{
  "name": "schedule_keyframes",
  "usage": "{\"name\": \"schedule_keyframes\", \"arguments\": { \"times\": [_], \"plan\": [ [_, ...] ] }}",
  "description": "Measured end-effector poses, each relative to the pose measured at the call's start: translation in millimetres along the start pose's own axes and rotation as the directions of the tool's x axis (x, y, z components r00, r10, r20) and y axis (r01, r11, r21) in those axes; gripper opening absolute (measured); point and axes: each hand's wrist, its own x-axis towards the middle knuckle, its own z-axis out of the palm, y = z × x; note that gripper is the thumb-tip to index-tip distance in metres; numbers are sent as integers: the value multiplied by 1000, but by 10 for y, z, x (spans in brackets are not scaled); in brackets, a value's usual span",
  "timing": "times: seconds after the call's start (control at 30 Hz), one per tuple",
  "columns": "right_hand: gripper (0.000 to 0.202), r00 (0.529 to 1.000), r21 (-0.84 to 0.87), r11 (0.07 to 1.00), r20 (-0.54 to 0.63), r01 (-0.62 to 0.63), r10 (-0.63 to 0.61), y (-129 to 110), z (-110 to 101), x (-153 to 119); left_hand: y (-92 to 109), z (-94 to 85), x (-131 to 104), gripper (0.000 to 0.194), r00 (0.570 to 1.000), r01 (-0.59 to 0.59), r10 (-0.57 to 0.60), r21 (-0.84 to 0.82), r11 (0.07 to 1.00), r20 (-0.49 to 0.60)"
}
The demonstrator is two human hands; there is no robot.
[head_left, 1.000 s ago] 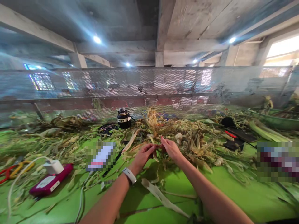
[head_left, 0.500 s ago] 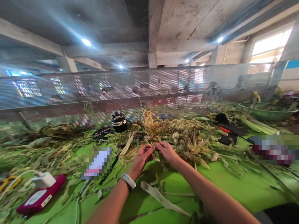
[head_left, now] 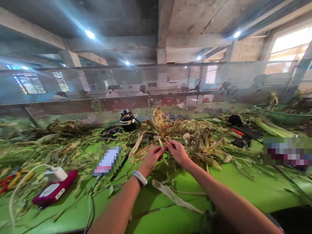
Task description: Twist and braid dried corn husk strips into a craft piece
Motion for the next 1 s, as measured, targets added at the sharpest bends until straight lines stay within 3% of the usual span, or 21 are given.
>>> {"name": "schedule_keyframes", "arguments": {
  "times": [0.2, 0.5, 0.83, 1.0],
  "plan": [
    [40, 997, -108, 993, -39, 57, -61, -10, -31, -3, -19, 10, 42, 40, 988, -152, 151, 130, 980, 14],
    [40, 996, -104, 991, 2, 88, -88, -37, -50, -10, -20, 39, -11, 42, 1000, 12, -10, -74, 997, 22],
    [47, 996, -110, 992, -60, 56, -63, 46, -73, 74, -17, 61, -20, 43, 998, -5, 5, -6, 1000, 70],
    [52, 998, 36, 998, -1, -56, 56, 66, -119, 125, -18, 76, -11, 43, 998, -32, 35, -59, 998, 48]
  ]
}}
